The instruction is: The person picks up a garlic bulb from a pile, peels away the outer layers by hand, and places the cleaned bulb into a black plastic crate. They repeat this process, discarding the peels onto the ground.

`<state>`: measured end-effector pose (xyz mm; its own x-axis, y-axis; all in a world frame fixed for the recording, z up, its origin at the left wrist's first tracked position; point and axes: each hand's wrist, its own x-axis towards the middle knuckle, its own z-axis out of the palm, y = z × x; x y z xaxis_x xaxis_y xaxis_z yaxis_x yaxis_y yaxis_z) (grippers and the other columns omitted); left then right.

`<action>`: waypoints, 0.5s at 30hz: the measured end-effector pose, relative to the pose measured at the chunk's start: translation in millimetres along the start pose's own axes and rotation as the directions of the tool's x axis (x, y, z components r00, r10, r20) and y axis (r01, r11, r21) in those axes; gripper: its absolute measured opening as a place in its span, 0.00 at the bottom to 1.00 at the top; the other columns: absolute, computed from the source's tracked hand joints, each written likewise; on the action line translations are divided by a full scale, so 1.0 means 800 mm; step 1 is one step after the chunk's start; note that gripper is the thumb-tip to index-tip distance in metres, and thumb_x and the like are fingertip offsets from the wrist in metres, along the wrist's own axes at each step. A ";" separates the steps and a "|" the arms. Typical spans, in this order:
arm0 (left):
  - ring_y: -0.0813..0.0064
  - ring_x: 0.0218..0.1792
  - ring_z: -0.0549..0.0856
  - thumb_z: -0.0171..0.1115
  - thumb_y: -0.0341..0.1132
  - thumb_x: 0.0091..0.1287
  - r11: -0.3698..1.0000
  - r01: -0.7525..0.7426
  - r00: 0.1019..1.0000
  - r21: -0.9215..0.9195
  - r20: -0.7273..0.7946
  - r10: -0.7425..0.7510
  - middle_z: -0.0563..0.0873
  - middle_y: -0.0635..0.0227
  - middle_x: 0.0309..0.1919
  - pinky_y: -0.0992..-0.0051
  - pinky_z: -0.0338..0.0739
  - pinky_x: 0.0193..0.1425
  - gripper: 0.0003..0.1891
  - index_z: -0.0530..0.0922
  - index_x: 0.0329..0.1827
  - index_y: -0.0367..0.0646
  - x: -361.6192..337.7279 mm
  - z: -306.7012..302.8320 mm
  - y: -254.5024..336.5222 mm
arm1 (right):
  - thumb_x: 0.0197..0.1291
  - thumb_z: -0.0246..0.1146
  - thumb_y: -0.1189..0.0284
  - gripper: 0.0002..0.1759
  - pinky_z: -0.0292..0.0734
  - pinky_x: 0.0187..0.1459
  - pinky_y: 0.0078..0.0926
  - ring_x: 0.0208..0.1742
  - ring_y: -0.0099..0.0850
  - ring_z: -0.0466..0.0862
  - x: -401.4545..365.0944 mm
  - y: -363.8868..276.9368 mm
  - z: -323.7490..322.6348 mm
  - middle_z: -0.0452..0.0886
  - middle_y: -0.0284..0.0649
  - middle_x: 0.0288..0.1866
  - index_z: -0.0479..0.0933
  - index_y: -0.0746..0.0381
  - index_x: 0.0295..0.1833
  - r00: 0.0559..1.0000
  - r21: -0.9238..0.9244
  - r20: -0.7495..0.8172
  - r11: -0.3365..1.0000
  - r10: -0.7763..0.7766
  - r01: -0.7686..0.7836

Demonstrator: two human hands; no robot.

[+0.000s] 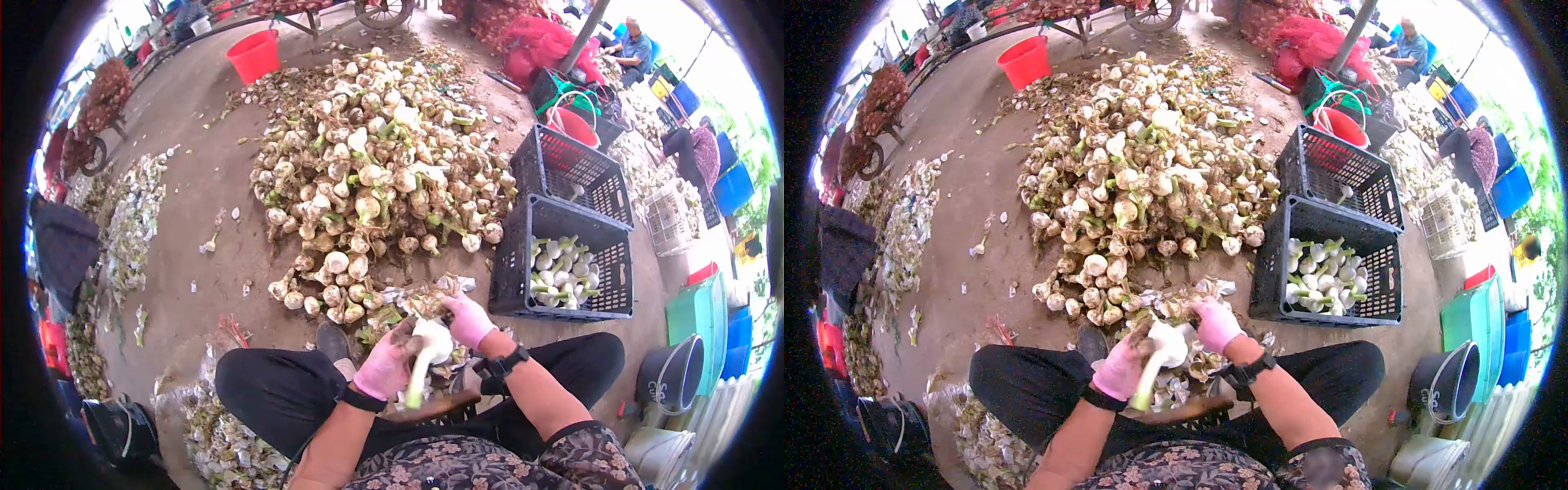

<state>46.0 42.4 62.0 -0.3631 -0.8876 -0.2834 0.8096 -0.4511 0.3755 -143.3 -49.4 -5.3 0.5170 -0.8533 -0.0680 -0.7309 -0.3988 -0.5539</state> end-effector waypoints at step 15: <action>0.77 0.45 0.81 0.73 0.21 0.49 0.668 -0.025 0.952 0.744 -0.186 0.243 0.81 0.66 0.43 0.75 0.77 0.52 0.23 0.73 0.49 0.38 0.011 0.017 0.006 | 0.47 0.66 0.82 0.15 0.76 0.46 0.30 0.44 0.34 0.83 -0.004 -0.087 -0.099 0.84 0.42 0.39 0.82 0.62 0.44 0.979 0.647 0.203 0.749 0.013 -0.144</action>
<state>40.3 31.3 72.8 -0.0628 -0.9373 -0.3429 0.2064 -0.3484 0.9143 -129.6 -45.7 99.2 0.5872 -0.7725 -0.2416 -0.3330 0.0415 -0.9420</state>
